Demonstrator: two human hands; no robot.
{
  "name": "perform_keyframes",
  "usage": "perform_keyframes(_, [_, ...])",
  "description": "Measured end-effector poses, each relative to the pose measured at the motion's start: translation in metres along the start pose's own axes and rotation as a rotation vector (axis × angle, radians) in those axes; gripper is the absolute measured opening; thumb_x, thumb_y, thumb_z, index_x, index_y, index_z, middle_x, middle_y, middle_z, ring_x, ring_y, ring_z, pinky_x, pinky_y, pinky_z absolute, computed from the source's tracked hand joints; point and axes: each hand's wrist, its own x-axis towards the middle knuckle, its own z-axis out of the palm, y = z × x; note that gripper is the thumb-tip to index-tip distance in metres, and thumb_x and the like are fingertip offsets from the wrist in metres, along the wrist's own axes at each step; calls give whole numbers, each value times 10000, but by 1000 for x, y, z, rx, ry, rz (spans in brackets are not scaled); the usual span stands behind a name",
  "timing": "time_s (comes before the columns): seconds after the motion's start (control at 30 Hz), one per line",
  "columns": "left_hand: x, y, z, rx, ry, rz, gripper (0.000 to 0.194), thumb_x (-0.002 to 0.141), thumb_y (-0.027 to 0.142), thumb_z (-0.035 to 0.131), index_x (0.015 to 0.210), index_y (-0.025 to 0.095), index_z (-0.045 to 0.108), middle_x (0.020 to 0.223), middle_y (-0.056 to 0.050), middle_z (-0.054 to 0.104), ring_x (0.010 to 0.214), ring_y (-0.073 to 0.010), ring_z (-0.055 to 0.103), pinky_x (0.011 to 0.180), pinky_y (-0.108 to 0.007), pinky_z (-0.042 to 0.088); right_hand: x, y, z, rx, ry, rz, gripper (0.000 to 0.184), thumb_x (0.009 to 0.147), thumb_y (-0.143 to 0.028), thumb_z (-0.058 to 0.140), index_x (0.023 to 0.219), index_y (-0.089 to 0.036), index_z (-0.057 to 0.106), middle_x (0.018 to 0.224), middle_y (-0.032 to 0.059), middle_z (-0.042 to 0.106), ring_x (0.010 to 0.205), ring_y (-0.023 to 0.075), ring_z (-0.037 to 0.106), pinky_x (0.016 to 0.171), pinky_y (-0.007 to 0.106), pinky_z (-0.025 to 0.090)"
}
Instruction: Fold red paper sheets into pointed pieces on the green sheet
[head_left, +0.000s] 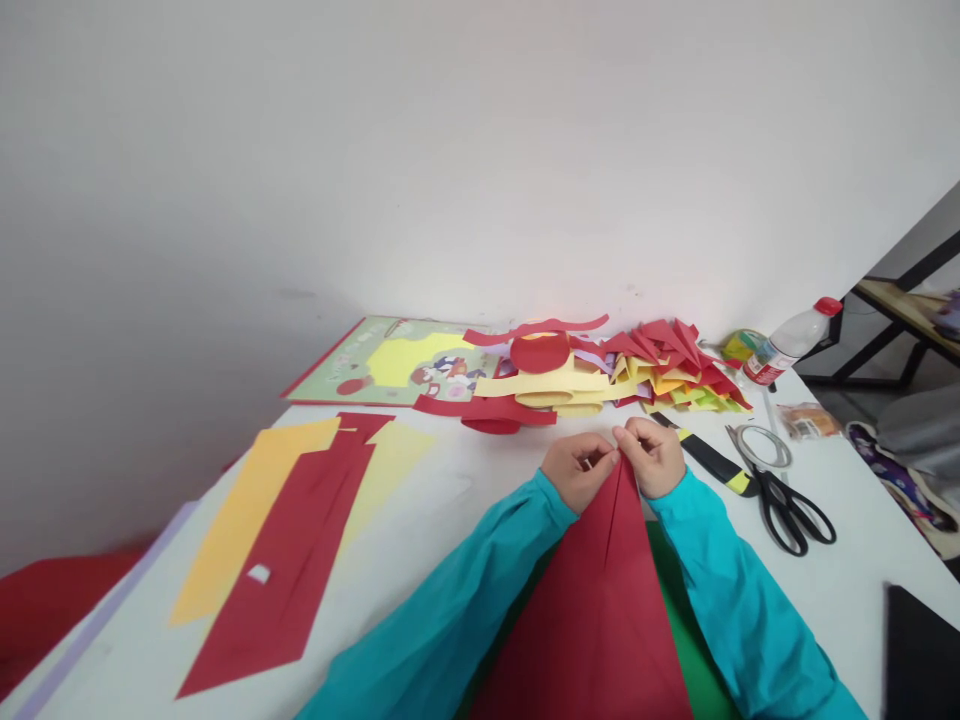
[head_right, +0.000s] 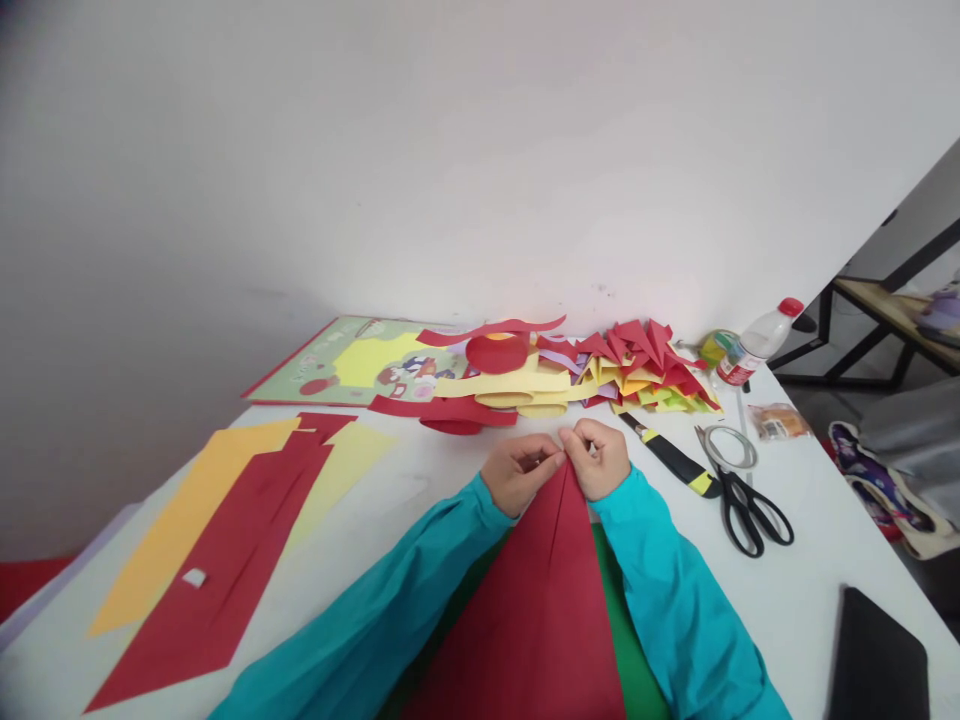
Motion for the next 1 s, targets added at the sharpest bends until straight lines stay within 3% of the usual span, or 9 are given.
perform_keyframes(0.17, [1,3,-2,-28,-10,-4,235,682,351,587,580,141,566,528,10,527,513,-101,445,501,-214,341,2,-2,0,63,-21,50,428,857,-446,476,516,-203,390,484,-56,334,487,93,323,482,234,283])
perform_keyframes(0.3, [2,4,-4,-38,0,-16,251,669,367,599,564,143,556,517,15,517,506,-95,435,501,-212,328,3,-4,1,139,-50,101,406,778,-489,579,541,-204,413,489,-63,357,486,90,315,469,232,270])
perform_keyframes(0.57, [0,3,-4,-116,-61,-26,238,668,368,625,617,146,553,533,24,496,505,-82,394,475,-195,291,1,-12,-2,138,-25,82,436,779,-489,582,514,-201,392,488,-62,356,489,85,307,480,237,263])
perform_keyframes(0.8, [1,6,-5,-153,-56,-28,277,646,394,657,602,150,534,542,27,510,515,-86,433,501,-202,328,5,-10,-5,148,-102,155,471,736,-567,589,505,-201,402,459,-69,333,464,81,283,454,234,238])
perform_keyframes(1.0, [0,6,-5,-87,-89,-34,274,662,401,636,605,145,556,536,25,508,520,-92,425,523,-218,331,3,-17,-6,91,-39,80,448,751,-534,588,516,-198,407,489,-58,357,498,89,318,490,238,279])
